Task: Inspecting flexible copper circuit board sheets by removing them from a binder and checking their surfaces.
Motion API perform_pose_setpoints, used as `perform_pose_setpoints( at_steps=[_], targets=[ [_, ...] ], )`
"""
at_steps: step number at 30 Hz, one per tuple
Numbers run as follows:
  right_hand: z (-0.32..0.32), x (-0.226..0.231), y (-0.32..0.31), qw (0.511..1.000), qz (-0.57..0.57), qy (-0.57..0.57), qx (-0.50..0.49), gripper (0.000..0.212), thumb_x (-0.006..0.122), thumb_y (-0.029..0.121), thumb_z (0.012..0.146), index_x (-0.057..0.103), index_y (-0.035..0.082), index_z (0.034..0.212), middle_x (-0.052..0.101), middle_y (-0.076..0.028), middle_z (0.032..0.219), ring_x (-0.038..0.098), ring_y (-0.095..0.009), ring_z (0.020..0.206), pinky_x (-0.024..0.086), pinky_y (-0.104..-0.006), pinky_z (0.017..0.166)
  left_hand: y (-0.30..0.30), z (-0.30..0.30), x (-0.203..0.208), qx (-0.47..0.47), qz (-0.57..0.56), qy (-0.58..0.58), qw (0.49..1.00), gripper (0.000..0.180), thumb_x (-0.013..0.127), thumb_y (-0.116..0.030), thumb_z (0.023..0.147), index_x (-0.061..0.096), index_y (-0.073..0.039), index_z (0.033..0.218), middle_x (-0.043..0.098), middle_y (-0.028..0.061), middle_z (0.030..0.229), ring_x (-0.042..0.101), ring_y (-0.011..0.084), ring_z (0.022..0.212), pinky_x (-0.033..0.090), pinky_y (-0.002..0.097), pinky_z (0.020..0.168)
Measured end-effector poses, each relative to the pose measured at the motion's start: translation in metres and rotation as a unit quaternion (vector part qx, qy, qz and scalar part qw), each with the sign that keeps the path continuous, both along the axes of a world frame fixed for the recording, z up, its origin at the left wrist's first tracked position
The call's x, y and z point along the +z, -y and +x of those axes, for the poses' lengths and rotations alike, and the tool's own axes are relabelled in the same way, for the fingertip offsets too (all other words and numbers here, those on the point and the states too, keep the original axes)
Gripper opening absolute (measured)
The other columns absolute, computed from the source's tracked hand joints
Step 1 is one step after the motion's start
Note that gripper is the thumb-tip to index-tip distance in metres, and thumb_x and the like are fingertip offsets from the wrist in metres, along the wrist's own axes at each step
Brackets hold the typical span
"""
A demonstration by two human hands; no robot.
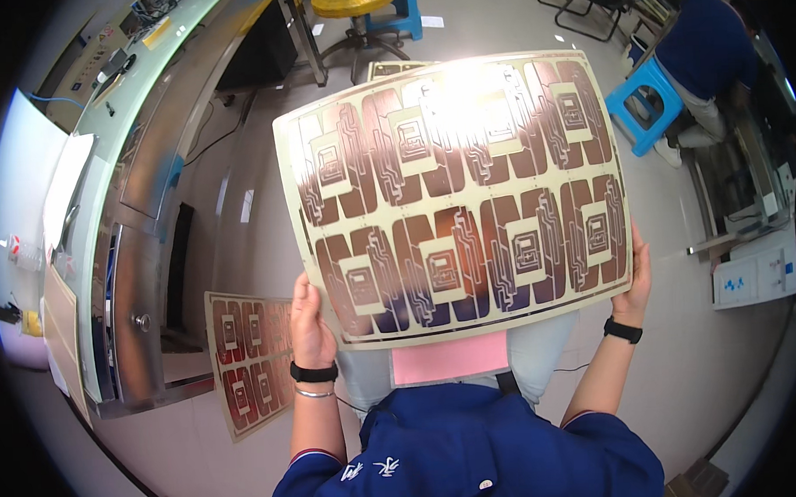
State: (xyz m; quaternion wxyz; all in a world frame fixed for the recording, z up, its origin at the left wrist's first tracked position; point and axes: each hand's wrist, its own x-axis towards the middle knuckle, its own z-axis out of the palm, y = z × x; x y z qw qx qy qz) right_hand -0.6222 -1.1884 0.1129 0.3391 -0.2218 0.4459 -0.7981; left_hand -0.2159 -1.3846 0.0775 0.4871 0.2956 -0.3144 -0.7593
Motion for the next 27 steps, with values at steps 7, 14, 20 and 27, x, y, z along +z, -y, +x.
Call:
perform_pose_setpoints(
  at_steps=[7,14,20,27],
  targets=[
    [0.005,0.009,0.007,0.985,0.108,-0.135,0.009,0.050,0.035,0.029,0.097,0.038,-0.009,0.129,0.050,-0.016,0.125,0.051,-0.019,0.111,0.040,-0.0296,0.094,0.004,0.009,0.001,0.034,0.005,-0.005,0.999,0.043,0.032,-0.028,0.098,0.039,0.002,0.127,0.053,0.0157,0.120,0.053,0.0189,0.109,0.046,0.0314,0.092],
    [0.014,0.011,0.017,0.988,0.107,-0.110,0.000,0.046,0.038,0.025,0.096,0.041,-0.009,0.127,0.053,-0.016,0.121,0.053,-0.018,0.108,0.041,-0.0286,0.093,0.006,0.023,-0.009,-0.010,-0.032,0.001,0.999,0.042,0.033,-0.028,0.098,0.039,0.001,0.128,0.059,0.0135,0.110,0.061,0.0138,0.091,0.052,0.0255,0.074],
    [0.017,0.018,0.023,0.986,0.126,-0.104,0.017,0.046,0.039,0.027,0.096,0.043,-0.008,0.126,0.054,-0.015,0.120,0.054,-0.018,0.107,0.042,-0.0285,0.092,0.005,0.020,-0.008,-0.018,-0.022,0.014,0.999,0.044,0.034,-0.028,0.098,0.036,0.001,0.131,0.054,0.0135,0.119,0.056,0.0180,0.104,0.049,0.0303,0.086],
    [0.010,0.016,0.026,0.986,0.116,-0.119,0.018,0.044,0.041,0.024,0.095,0.045,-0.010,0.123,0.055,-0.015,0.118,0.054,-0.018,0.105,0.043,-0.0283,0.089,0.001,-0.002,0.002,0.085,0.009,0.069,0.994,0.040,0.034,-0.026,0.098,0.042,0.002,0.125,0.062,0.0078,0.094,0.059,0.0110,0.065,0.050,0.0231,0.052]
  ],
)
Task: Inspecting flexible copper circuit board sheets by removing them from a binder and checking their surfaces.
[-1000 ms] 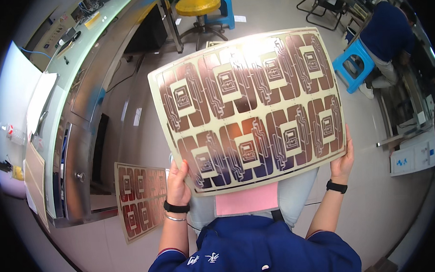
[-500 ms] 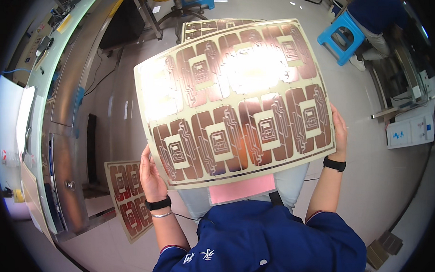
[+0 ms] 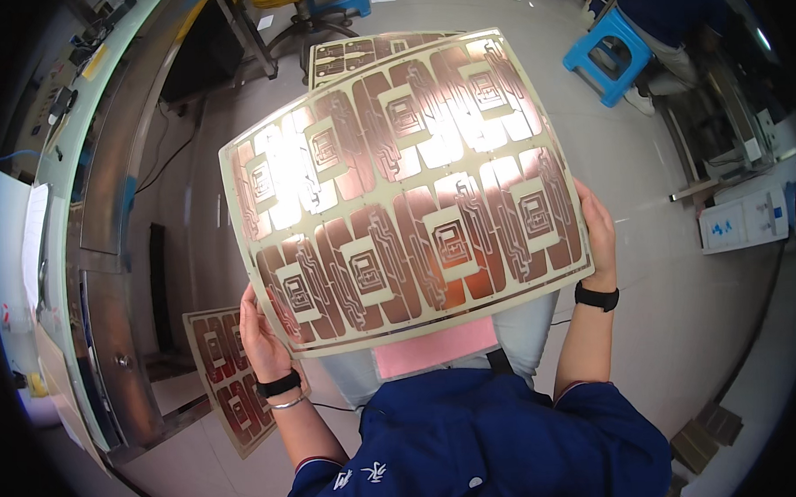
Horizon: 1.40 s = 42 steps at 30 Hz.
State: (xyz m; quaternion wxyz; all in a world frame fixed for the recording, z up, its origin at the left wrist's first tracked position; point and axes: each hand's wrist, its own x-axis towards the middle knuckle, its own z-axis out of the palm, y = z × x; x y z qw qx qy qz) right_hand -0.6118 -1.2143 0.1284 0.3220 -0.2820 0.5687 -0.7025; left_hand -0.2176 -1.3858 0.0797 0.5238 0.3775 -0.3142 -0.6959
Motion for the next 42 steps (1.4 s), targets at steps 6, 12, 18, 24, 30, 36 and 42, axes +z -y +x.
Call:
perform_pose_setpoints(
  at_steps=[6,12,18,24,30,36,42],
  targets=[
    [-0.008,-0.001,-0.006,0.999,0.019,-0.028,0.003,0.036,0.046,0.017,0.093,0.050,-0.008,0.119,0.059,-0.012,0.111,0.057,-0.016,0.099,0.044,-0.0268,0.087,0.001,-0.006,-0.001,0.043,-0.007,0.046,0.998,0.036,0.038,-0.024,0.097,0.047,0.001,0.121,0.061,0.0061,0.089,0.059,0.0110,0.071,0.050,0.0229,0.060],
    [-0.014,-0.003,-0.009,1.000,0.021,-0.006,0.017,0.032,0.049,0.014,0.091,0.053,-0.007,0.115,0.061,-0.010,0.106,0.058,-0.014,0.094,0.045,-0.0260,0.084,0.003,-0.007,0.000,0.066,-0.015,0.060,0.996,0.032,0.042,-0.022,0.096,0.050,0.001,0.117,0.058,0.0036,0.079,0.055,0.0094,0.064,0.046,0.0212,0.055],
    [-0.013,-0.006,-0.006,0.999,0.032,-0.024,-0.006,0.026,0.050,0.015,0.091,0.056,-0.003,0.109,0.062,-0.007,0.099,0.057,-0.011,0.087,0.045,-0.0238,0.079,0.004,0.012,-0.008,0.037,-0.026,0.030,0.999,0.027,0.045,-0.018,0.094,0.050,-0.001,0.115,0.060,0.0033,0.083,0.057,0.0093,0.065,0.048,0.0209,0.056],
    [-0.008,-0.010,-0.002,0.992,0.100,-0.019,-0.069,0.017,0.049,0.018,0.092,0.057,0.003,0.093,0.055,0.002,0.072,0.047,-0.005,0.059,0.038,-0.0185,0.053,0.006,0.017,0.004,-0.001,-0.020,-0.030,0.999,0.028,0.047,-0.009,0.091,0.048,-0.001,0.118,0.057,0.0079,0.113,0.053,0.0125,0.104,0.041,0.0273,0.093],
    [0.007,-0.008,0.011,0.987,0.087,-0.040,-0.130,0.018,0.047,0.019,0.094,0.054,0.005,0.086,0.053,0.001,0.068,0.050,-0.007,0.059,0.041,-0.0211,0.053,0.009,0.020,0.021,-0.064,0.009,-0.093,0.994,0.027,0.047,-0.009,0.092,0.048,-0.003,0.118,0.056,0.0072,0.112,0.054,0.0125,0.102,0.043,0.0269,0.091],
    [-0.007,-0.022,0.006,0.986,0.083,-0.039,-0.137,0.016,0.050,0.019,0.092,0.055,0.005,0.087,0.055,0.000,0.074,0.053,-0.008,0.065,0.047,-0.0233,0.060,0.015,0.026,0.032,-0.127,0.038,-0.126,0.983,0.025,0.047,-0.009,0.092,0.046,-0.005,0.116,0.057,0.0068,0.111,0.055,0.0124,0.102,0.046,0.0267,0.089],
    [-0.001,-0.008,0.012,0.977,0.047,0.079,-0.192,0.013,0.051,0.018,0.092,0.055,0.005,0.095,0.057,0.000,0.080,0.055,-0.009,0.071,0.048,-0.0247,0.064,0.029,0.026,0.043,-0.107,-0.015,-0.071,0.992,0.023,0.047,-0.015,0.094,0.046,-0.005,0.116,0.063,0.0060,0.095,0.059,0.0087,0.080,0.047,0.0208,0.071]
  ],
)
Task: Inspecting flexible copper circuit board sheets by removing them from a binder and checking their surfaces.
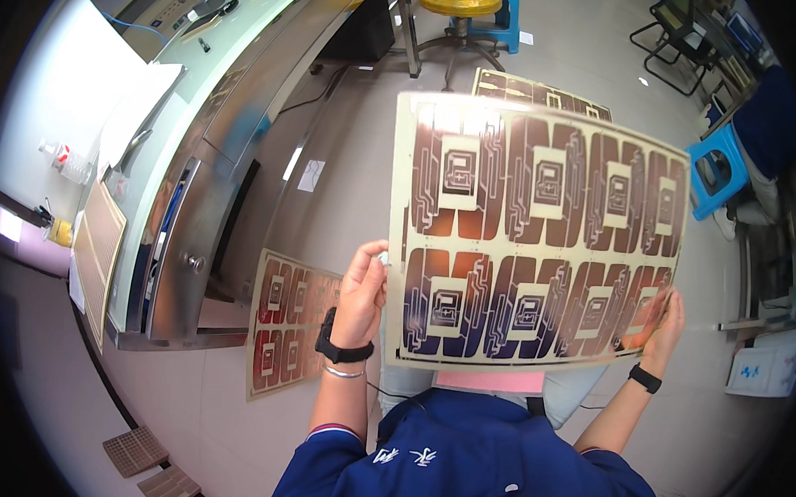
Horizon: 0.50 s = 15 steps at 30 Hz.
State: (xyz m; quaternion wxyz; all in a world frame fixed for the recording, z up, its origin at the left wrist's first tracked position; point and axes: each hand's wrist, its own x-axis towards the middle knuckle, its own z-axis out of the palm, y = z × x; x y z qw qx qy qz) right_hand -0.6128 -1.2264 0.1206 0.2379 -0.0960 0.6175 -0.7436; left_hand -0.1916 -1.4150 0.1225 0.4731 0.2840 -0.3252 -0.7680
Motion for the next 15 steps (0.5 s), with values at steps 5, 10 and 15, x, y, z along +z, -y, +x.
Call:
perform_pose_setpoints(
  at_steps=[5,10,15],
  targets=[
    [-0.027,-0.005,-0.012,0.983,-0.082,-0.161,0.012,0.024,0.049,0.022,0.094,0.051,0.006,0.111,0.057,-0.004,0.100,0.057,-0.013,0.084,0.048,-0.0248,0.071,0.001,-0.015,0.027,0.080,-0.135,0.056,0.986,0.018,0.053,-0.007,0.090,0.051,-0.004,0.108,0.062,0.0040,0.095,0.056,0.0098,0.085,0.044,0.0236,0.079],
    [-0.017,0.033,0.018,0.972,-0.209,-0.102,0.011,0.034,0.039,0.025,0.096,0.046,0.006,0.123,0.052,-0.009,0.117,0.052,-0.016,0.108,0.043,-0.0299,0.092,0.011,-0.014,-0.001,0.084,-0.251,0.002,0.964,0.013,0.059,-0.003,0.085,0.057,-0.006,0.097,0.053,0.0090,0.119,0.048,0.0155,0.109,0.036,0.0320,0.095],
    [0.009,0.035,0.023,0.956,-0.272,0.036,0.105,0.034,0.038,0.025,0.096,0.046,0.005,0.124,0.052,-0.010,0.118,0.052,-0.017,0.108,0.043,-0.0302,0.092,-0.013,-0.038,0.001,0.057,-0.119,-0.002,0.991,0.024,0.051,-0.003,0.089,0.052,-0.004,0.113,0.047,0.0151,0.128,0.048,0.0205,0.116,0.042,0.0349,0.096]
  ],
)
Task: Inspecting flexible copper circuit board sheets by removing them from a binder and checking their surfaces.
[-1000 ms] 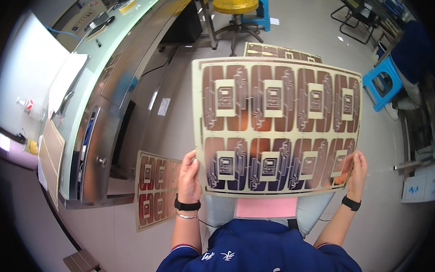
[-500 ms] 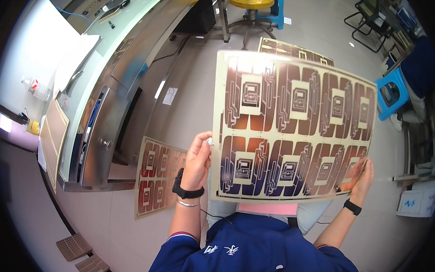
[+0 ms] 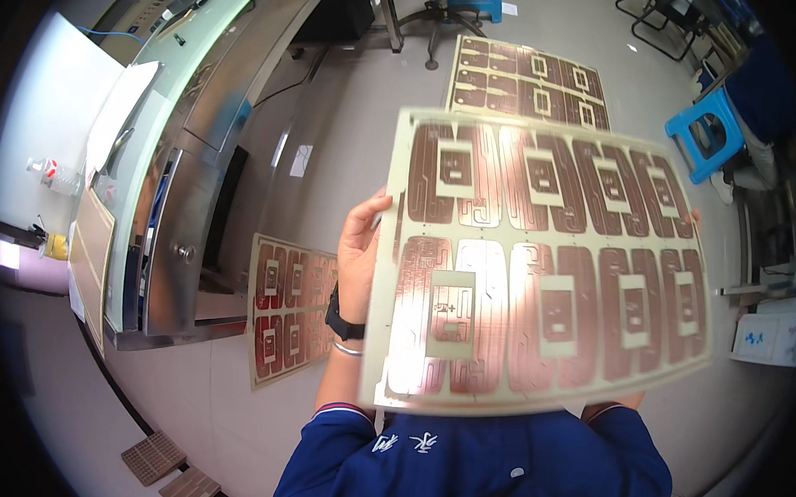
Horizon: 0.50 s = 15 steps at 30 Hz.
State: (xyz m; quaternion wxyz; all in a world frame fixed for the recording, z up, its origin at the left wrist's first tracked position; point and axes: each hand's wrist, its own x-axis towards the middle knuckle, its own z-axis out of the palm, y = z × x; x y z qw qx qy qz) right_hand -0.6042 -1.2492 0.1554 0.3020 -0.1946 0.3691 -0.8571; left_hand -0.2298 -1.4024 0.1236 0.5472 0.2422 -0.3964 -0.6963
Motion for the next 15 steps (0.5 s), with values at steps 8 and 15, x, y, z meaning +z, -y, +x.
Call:
perform_pose_setpoints(
  at_steps=[8,15],
  targets=[
    [0.038,-0.013,-0.005,0.984,0.022,0.115,0.131,0.035,0.037,0.024,0.096,0.045,0.004,0.124,0.052,-0.011,0.118,0.052,-0.018,0.108,0.043,-0.0309,0.093,-0.010,0.002,-0.013,-0.063,0.129,-0.063,0.988,0.035,0.043,-0.006,0.094,0.039,-0.005,0.128,0.057,0.0150,0.113,0.058,0.0172,0.100,0.053,0.0290,0.082],
    [0.053,-0.024,-0.012,0.977,0.035,0.145,0.153,0.035,0.037,0.023,0.096,0.044,0.004,0.125,0.051,-0.012,0.119,0.052,-0.018,0.109,0.044,-0.0314,0.093,-0.009,0.012,-0.022,-0.120,0.138,-0.084,0.980,0.044,0.038,-0.004,0.093,0.028,-0.003,0.136,0.056,0.0145,0.114,0.058,0.0149,0.100,0.051,0.0260,0.084]
  ],
)
